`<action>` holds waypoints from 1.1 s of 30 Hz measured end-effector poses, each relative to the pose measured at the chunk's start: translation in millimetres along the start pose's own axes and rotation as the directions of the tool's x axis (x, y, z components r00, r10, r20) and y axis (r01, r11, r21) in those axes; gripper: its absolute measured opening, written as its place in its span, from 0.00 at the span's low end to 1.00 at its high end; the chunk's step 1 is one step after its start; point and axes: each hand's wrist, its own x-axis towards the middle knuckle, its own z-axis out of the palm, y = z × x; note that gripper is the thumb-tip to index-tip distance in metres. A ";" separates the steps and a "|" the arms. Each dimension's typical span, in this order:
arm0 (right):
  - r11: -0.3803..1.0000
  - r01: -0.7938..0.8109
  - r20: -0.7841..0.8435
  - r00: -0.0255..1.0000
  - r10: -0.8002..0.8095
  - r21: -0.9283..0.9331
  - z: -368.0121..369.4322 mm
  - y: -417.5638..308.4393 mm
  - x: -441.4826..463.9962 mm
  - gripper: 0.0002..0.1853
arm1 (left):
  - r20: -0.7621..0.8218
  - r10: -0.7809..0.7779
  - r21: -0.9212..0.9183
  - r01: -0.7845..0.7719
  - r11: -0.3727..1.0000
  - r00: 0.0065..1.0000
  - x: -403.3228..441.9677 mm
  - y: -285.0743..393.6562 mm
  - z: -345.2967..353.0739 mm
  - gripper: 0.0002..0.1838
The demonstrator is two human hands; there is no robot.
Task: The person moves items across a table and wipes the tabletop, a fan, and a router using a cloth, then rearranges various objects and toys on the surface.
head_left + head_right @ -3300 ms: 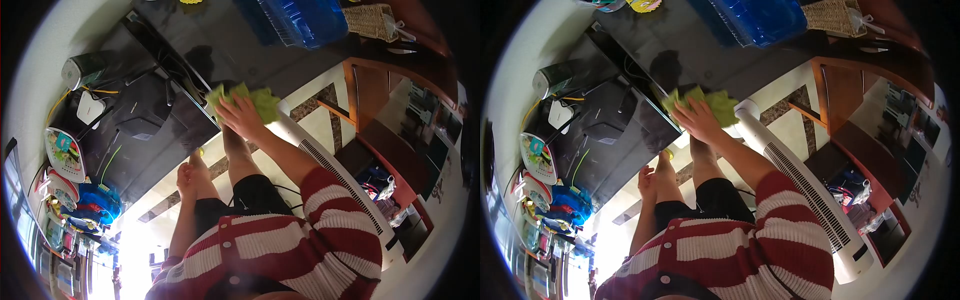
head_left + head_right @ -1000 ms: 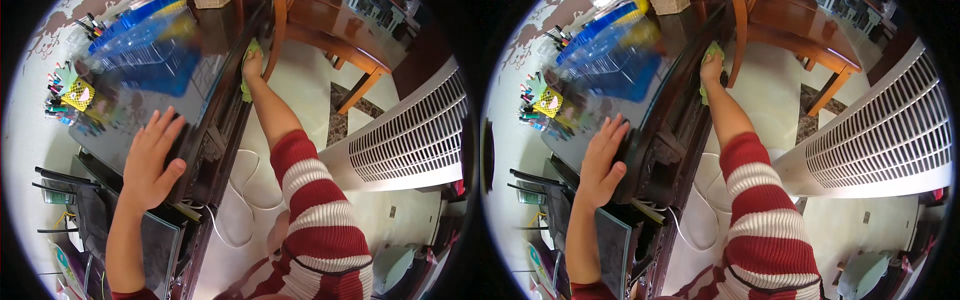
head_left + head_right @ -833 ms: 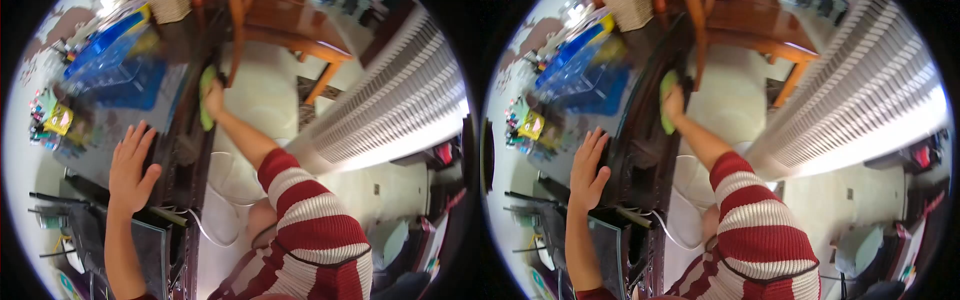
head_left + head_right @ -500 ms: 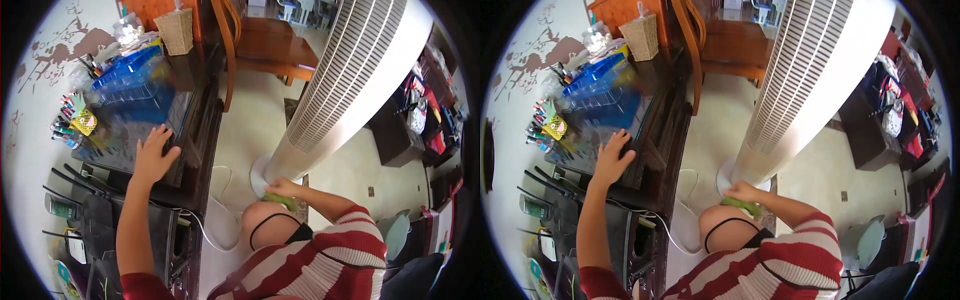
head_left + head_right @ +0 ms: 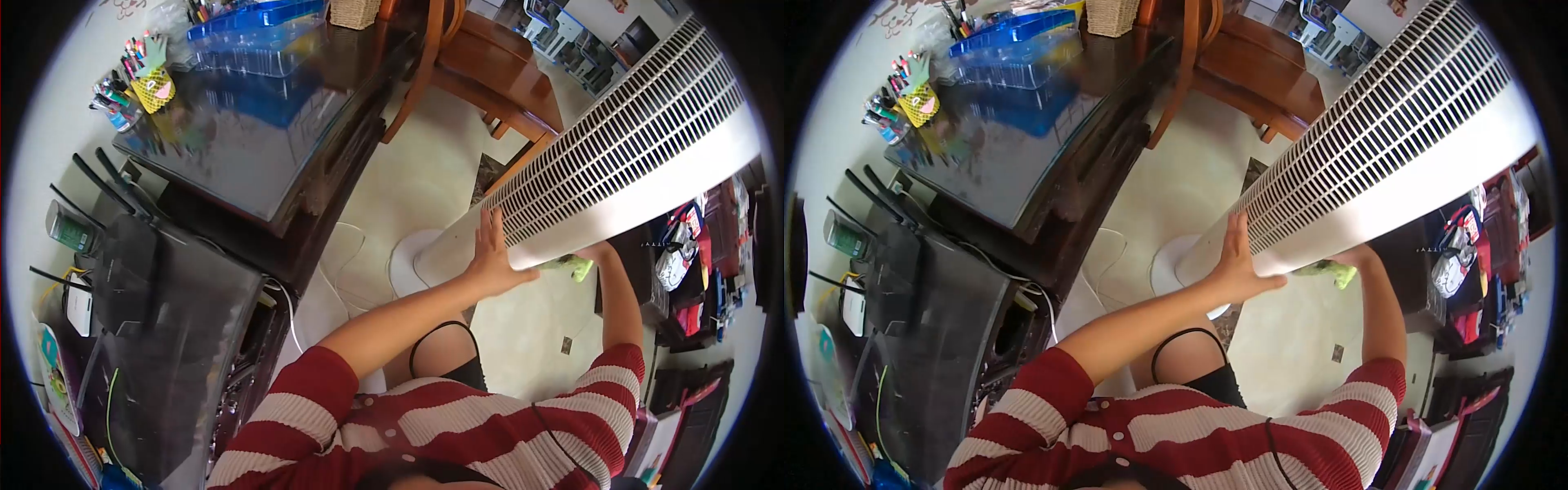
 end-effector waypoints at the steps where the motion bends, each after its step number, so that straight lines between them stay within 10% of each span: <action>1: 0.986 0.029 0.004 1.000 -0.029 -0.165 5.4 -8.6 7.0 0.51 | 0.036 -0.084 0.025 0.083 0.996 0.996 -3.5 11.5 0.3 0.72; 3: 0.872 0.186 -0.096 0.962 -0.255 -0.453 29.3 24.1 29.3 0.57 | 0.047 -0.204 0.042 0.202 0.979 0.978 7.1 8.3 7.8 0.77; 4: 0.974 0.225 -0.151 0.964 -0.220 0.016 48.4 48.8 42.6 0.49 | -0.011 -0.221 0.030 0.221 0.975 0.975 18.0 -14.7 16.0 0.77; 6: 0.637 0.281 -0.273 0.955 -0.114 0.717 74.5 60.7 49.7 0.37 | -0.131 -0.263 0.007 0.266 0.964 0.956 30.2 -55.9 17.5 0.77; 7: 0.370 0.295 -0.308 0.951 -0.025 0.881 80.9 45.8 44.8 0.32 | 0.060 -0.334 -0.110 0.339 0.934 0.941 34.2 -66.1 9.3 0.79; 10: -0.025 0.259 -0.242 0.931 0.273 0.966 92.4 39.1 48.0 0.29 | 0.077 -0.378 -0.175 0.386 0.906 0.923 45.3 -78.5 24.3 0.80; 12: -0.251 0.191 -0.202 0.979 -0.019 0.949 107.9 64.8 54.3 0.28 | 0.106 -0.361 -0.121 0.373 0.920 0.926 56.9 -86.3 34.0 0.79; 15: -0.061 -0.089 0.082 0.991 -0.109 0.994 119.1 72.2 56.7 0.28 | 0.103 -0.396 -0.127 0.407 0.905 0.913 72.8 -84.5 23.5 0.76; 18: 0.853 0.266 -0.117 0.964 -0.239 0.449 102.1 26.8 23.7 0.30 | 0.209 -0.229 -0.156 0.263 0.952 0.951 104.0 -91.0 -1.0 0.74; 21: 0.583 0.066 -0.107 0.994 0.036 0.810 104.7 -7.6 15.2 0.30 | 0.304 -0.080 -0.364 0.193 0.911 0.949 133.3 -99.7 -2.3 0.66; 24: 0.629 0.400 -0.501 0.865 -0.019 0.667 115.2 -29.8 23.1 0.27 | 0.364 0.017 -0.511 0.184 0.840 0.931 153.3 -83.9 -12.0 0.61; 33: 0.823 0.253 -0.637 0.753 0.163 0.509 161.2 -42.6 57.4 0.43 | 0.483 0.030 -0.518 0.258 0.816 0.875 199.9 -81.6 -23.4 0.44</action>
